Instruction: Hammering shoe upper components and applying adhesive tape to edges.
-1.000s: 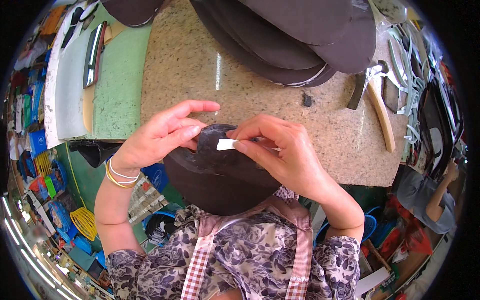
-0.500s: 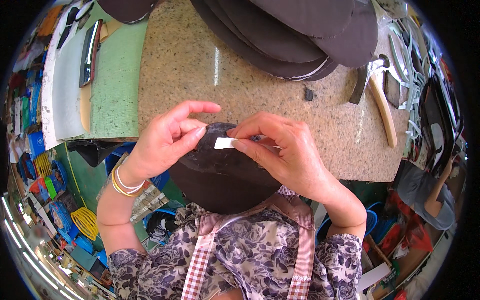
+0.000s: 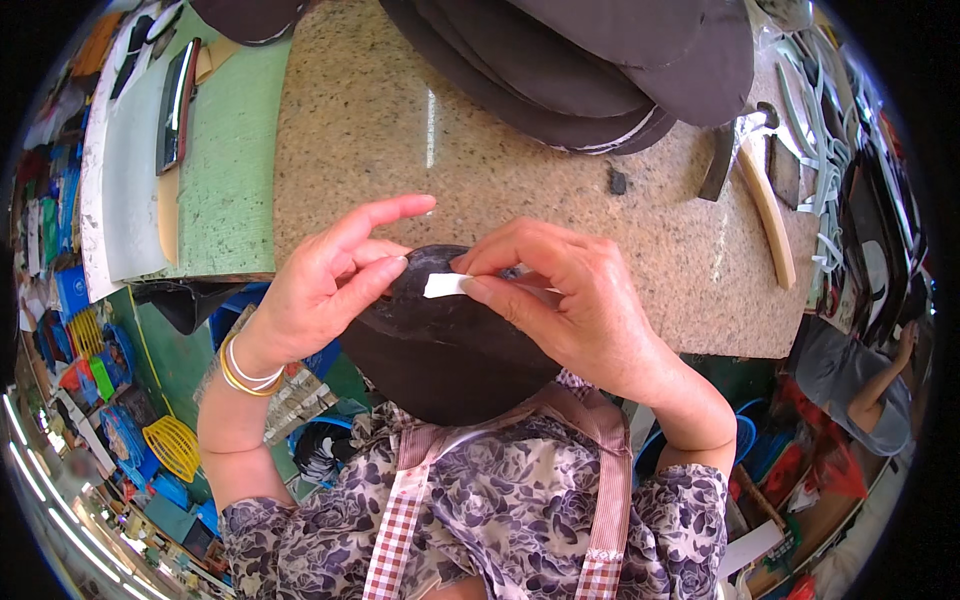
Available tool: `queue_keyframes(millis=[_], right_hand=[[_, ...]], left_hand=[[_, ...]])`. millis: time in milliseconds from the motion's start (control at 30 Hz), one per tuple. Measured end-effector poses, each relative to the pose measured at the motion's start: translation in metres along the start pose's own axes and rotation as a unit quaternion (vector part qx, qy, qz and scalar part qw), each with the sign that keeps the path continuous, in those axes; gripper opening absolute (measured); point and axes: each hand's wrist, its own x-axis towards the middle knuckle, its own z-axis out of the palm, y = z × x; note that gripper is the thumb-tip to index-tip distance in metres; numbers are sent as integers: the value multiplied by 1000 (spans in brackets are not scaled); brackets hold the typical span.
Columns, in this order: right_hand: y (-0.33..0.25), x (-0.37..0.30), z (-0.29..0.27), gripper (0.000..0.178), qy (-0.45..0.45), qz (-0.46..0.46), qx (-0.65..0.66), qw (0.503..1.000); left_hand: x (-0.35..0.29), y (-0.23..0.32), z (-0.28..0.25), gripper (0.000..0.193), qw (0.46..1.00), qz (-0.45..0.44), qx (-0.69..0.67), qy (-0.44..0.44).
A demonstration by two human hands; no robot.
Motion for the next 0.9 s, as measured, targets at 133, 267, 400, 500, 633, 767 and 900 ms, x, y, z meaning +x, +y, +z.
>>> queue_keyframes(millis=[133,267,400,500,633,767,900], right_hand=[[0,0,1,10,-1,-30,-13,999],[3,1,3,10,-4,-59,-39,998],[0,0,3,10,-4,-52,-36,998],[0,0,3,10,-3,-54,-42,998],[3,0,5,10,6,-84,-51,995],[5,0,7,10,16,-98,-60,993],[5,-1,8,11,13,-103,-59,993]], left_hand=[[-1,2,11,39,997,-40,-1,60],[0,-2,15,35,994,-59,9,90],[-2,-2,7,36,998,-4,-43,52],[-3,-2,6,37,999,-8,-28,32],[-5,-4,15,36,997,-9,-16,70],[-3,-8,18,31,994,12,16,109],[-4,-8,16,29,994,29,14,102]])
